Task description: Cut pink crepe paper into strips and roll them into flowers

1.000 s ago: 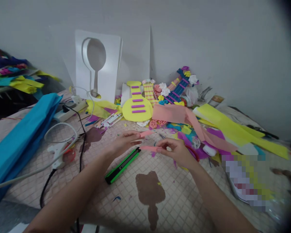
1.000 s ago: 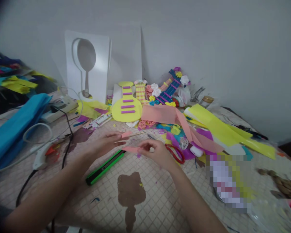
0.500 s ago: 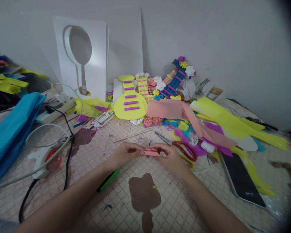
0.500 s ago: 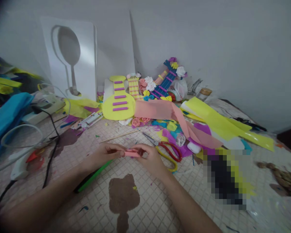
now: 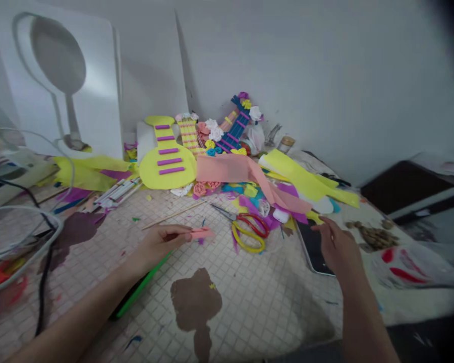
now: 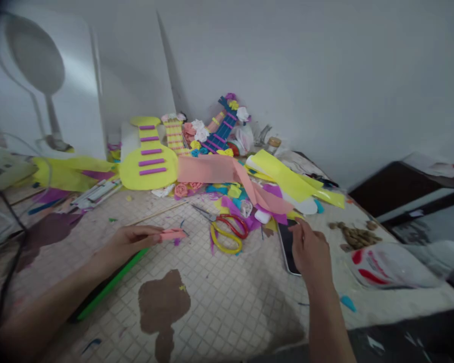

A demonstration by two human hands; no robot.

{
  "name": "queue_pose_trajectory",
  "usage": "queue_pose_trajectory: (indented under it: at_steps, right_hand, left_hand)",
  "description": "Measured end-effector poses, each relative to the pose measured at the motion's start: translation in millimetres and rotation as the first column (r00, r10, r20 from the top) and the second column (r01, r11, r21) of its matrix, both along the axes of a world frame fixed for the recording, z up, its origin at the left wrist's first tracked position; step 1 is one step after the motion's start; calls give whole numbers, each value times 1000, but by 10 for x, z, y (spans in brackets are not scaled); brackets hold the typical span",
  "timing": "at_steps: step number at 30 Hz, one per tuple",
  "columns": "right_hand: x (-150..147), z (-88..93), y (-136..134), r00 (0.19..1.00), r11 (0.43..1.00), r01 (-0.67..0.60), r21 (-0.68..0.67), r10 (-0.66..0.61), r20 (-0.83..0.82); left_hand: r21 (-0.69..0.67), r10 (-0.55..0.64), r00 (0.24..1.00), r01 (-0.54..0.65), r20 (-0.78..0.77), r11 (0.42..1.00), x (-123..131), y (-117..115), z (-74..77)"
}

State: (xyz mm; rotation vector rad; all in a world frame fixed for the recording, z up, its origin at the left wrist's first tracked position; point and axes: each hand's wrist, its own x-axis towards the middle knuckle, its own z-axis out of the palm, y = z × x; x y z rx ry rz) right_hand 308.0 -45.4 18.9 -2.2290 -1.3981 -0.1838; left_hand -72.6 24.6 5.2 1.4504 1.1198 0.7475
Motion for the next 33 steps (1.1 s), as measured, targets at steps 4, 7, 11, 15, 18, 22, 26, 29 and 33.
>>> queue_pose_trajectory:
  at_steps: [4,7,11,15,18,22,26,29,33]
  right_hand:
    - [248,-96,-78,994,998,39,-53,-44,-101]
    - [91,-20,-53,987,1000,2,16,1,-158]
    - [-537,79,99,895,958,-278,76,287,-341]
    - [-1347,38,380,624,791,-597,133,562,-543]
    - [-1787,-12,542,363,673,-694,254,633,-684]
    - [-2014,-86,590,143,639,-644,421,641,-754]
    - [-2017,-151,529,58,639,-576,509,653,-755]
    - [-2004,-142,472,46,656,-543,524,646,-762]
    - [-2000,-110,427,27,707,-494,506,595,-803]
  left_hand:
    - [-14,19,1000,-20,-16,1000,12,5,8]
    - [20,30,999,-30,-35,999,-3,17,3]
    - [91,55,998,-52,-23,994,-34,20,-37]
    - [155,95,995,-100,40,983,-16,-24,-6]
    - [231,93,989,-118,116,966,15,-75,82]
    - [305,39,986,-87,160,948,32,-128,162]
    - [331,-16,989,-33,144,943,36,-154,145]
    - [340,-39,993,-1,110,940,48,-168,121]
    - [342,-44,995,10,92,940,52,-175,113]
